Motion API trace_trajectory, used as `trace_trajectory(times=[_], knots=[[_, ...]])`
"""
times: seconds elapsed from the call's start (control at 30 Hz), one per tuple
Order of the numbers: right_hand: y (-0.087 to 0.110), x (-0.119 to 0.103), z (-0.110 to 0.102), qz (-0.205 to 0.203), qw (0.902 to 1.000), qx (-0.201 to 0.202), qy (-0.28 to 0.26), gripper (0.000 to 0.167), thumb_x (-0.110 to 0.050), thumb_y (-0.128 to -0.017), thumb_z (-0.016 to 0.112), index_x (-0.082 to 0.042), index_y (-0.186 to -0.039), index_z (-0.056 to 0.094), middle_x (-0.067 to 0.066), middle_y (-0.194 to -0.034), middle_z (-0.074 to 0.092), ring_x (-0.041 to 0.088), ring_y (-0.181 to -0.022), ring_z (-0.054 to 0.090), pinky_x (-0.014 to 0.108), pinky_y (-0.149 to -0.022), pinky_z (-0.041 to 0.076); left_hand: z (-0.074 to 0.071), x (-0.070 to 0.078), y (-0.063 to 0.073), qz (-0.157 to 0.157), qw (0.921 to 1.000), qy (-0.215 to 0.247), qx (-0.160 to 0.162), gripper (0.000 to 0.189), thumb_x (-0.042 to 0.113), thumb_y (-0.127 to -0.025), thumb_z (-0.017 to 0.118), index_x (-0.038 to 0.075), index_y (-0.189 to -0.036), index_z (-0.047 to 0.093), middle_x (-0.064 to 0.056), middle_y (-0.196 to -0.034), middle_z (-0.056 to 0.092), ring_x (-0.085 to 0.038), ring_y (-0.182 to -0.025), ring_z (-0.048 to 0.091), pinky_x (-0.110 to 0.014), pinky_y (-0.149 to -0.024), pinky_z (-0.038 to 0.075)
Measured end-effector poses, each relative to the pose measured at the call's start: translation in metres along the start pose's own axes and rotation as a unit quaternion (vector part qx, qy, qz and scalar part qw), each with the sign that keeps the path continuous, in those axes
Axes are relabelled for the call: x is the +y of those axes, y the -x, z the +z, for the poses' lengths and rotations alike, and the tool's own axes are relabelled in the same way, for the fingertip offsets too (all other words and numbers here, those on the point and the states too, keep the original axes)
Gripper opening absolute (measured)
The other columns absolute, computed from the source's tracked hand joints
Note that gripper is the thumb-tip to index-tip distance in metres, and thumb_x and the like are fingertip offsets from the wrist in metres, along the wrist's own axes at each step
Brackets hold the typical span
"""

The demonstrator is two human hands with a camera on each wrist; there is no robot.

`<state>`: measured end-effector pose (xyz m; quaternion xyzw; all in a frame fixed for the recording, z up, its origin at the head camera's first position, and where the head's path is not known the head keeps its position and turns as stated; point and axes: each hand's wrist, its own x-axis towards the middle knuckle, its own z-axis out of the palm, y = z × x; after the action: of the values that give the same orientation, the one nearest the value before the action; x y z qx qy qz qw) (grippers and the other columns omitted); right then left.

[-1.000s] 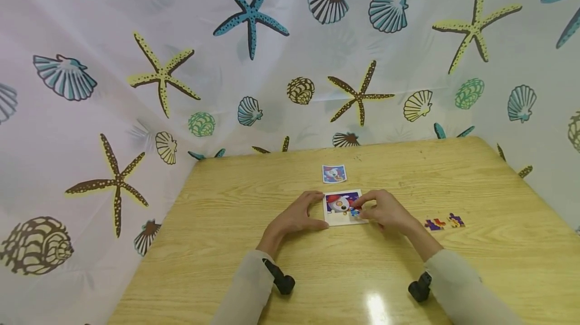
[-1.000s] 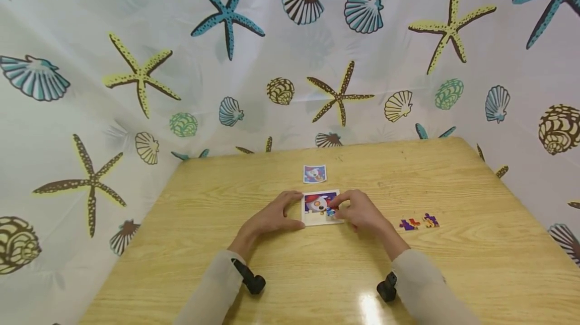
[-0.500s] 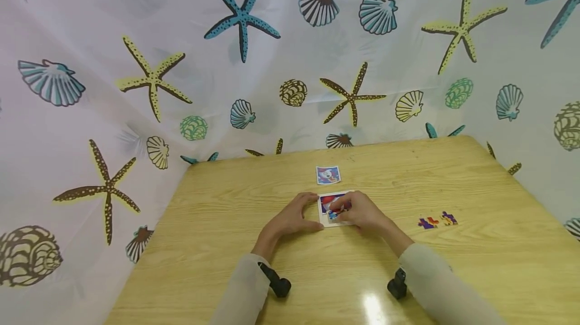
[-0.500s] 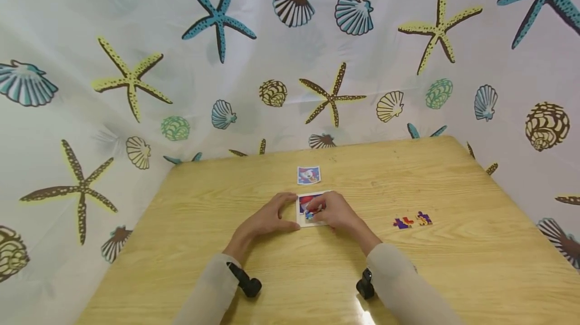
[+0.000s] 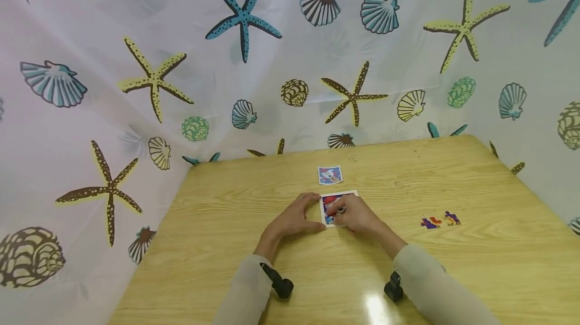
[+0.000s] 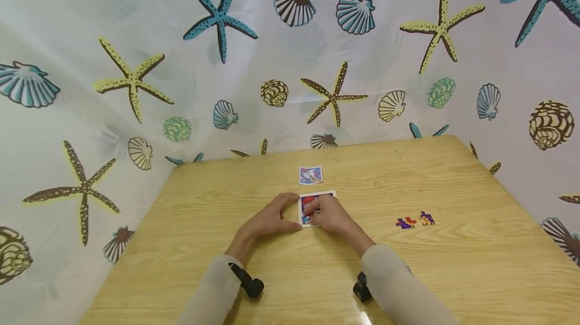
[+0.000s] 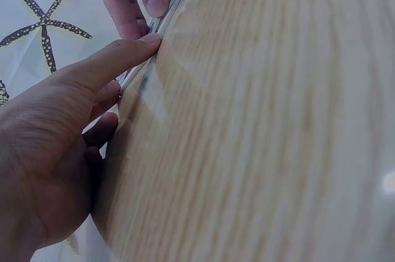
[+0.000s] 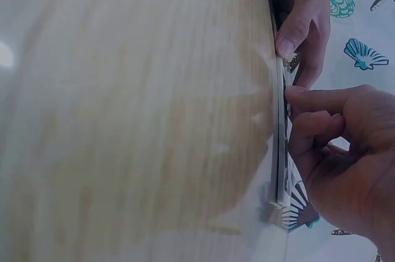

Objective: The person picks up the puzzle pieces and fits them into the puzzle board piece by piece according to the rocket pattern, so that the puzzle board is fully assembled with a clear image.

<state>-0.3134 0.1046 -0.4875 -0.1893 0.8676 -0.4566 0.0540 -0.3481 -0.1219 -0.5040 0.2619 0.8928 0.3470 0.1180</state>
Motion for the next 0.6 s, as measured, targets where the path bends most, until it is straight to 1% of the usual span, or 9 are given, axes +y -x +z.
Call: trace_trajectory(times=[0.07, 0.13, 0.23, 0.37, 0.5, 0.57, 0.6], knots=[[-0.0002, -0.0007, 0.0001, -0.006, 0.9997, 0.011, 0.023, 0.026, 0.012, -0.082, 0.073, -0.001, -0.103, 0.082, 0.009, -0.098, 0.079, 0.011, -0.071, 0.058, 0.023, -0.063, 0.05, -0.0003, -0.0002, -0.0002, 0.005, 1.0, 0.001, 0.001, 0.088, 0.04, -0.086, 0.085, 0.014, -0.159, 0.042, -0.008, -0.165, 0.034, -0.029, -0.153, 0.031, -0.052, -0.122, 0.032], [0.0001, -0.0015, 0.0004, -0.01, 0.9994, 0.016, 0.03, 0.025, 0.013, -0.081, 0.074, 0.0, -0.101, 0.082, 0.009, -0.099, 0.079, 0.013, -0.085, 0.059, 0.025, -0.075, 0.05, -0.0004, -0.0001, 0.0, 0.005, 1.0, 0.003, 0.001, 0.088, 0.041, -0.086, 0.085, 0.014, -0.158, 0.042, -0.008, -0.165, 0.034, -0.029, -0.153, 0.032, -0.052, -0.122, 0.032], [0.0009, -0.0019, 0.0007, -0.007, 0.9995, 0.013, 0.027, 0.025, 0.014, -0.081, 0.074, 0.001, -0.101, 0.082, 0.01, -0.098, 0.079, 0.016, -0.087, 0.061, 0.028, -0.076, 0.052, 0.0001, 0.0001, 0.001, -0.001, 1.0, 0.003, -0.002, 0.089, 0.041, -0.085, 0.085, 0.015, -0.159, 0.042, -0.007, -0.166, 0.034, -0.029, -0.154, 0.03, -0.052, -0.123, 0.031], [0.0009, -0.0029, 0.0008, -0.014, 0.9993, 0.011, 0.033, 0.024, 0.013, -0.081, 0.074, 0.002, -0.101, 0.081, 0.011, -0.099, 0.079, 0.016, -0.086, 0.06, 0.028, -0.075, 0.052, 0.0004, -0.0002, 0.0013, -0.005, 1.0, 0.002, -0.001, 0.089, 0.041, -0.085, 0.085, 0.015, -0.158, 0.042, -0.007, -0.166, 0.034, -0.029, -0.154, 0.029, -0.052, -0.124, 0.029], [0.0013, -0.0054, -0.0009, -0.006, 0.9991, 0.015, 0.039, 0.021, 0.011, -0.083, 0.076, 0.001, -0.101, 0.082, 0.011, -0.101, 0.077, 0.017, -0.091, 0.061, 0.028, -0.078, 0.052, 0.0002, 0.0002, 0.0003, -0.003, 1.0, 0.003, 0.003, 0.088, 0.039, -0.085, 0.086, 0.015, -0.158, 0.043, -0.007, -0.165, 0.034, -0.029, -0.154, 0.029, -0.052, -0.124, 0.029], [0.002, -0.007, -0.0017, 0.003, 0.9993, 0.014, 0.035, 0.02, 0.01, -0.083, 0.077, 0.001, -0.101, 0.082, 0.011, -0.102, 0.076, 0.016, -0.087, 0.059, 0.026, -0.073, 0.051, 0.0004, 0.0003, -0.0001, -0.004, 1.0, 0.004, 0.002, 0.088, 0.039, -0.085, 0.086, 0.015, -0.158, 0.043, -0.007, -0.165, 0.034, -0.029, -0.155, 0.029, -0.051, -0.124, 0.028], [0.0023, -0.0079, -0.0021, 0.01, 0.9995, 0.012, 0.029, 0.02, 0.011, -0.084, 0.077, 0.001, -0.1, 0.082, 0.012, -0.102, 0.076, 0.015, -0.081, 0.061, 0.026, -0.068, 0.052, 0.0005, 0.0004, -0.0003, -0.004, 1.0, 0.003, 0.001, 0.088, 0.039, -0.085, 0.086, 0.015, -0.158, 0.043, -0.007, -0.165, 0.034, -0.029, -0.155, 0.029, -0.051, -0.124, 0.028]])
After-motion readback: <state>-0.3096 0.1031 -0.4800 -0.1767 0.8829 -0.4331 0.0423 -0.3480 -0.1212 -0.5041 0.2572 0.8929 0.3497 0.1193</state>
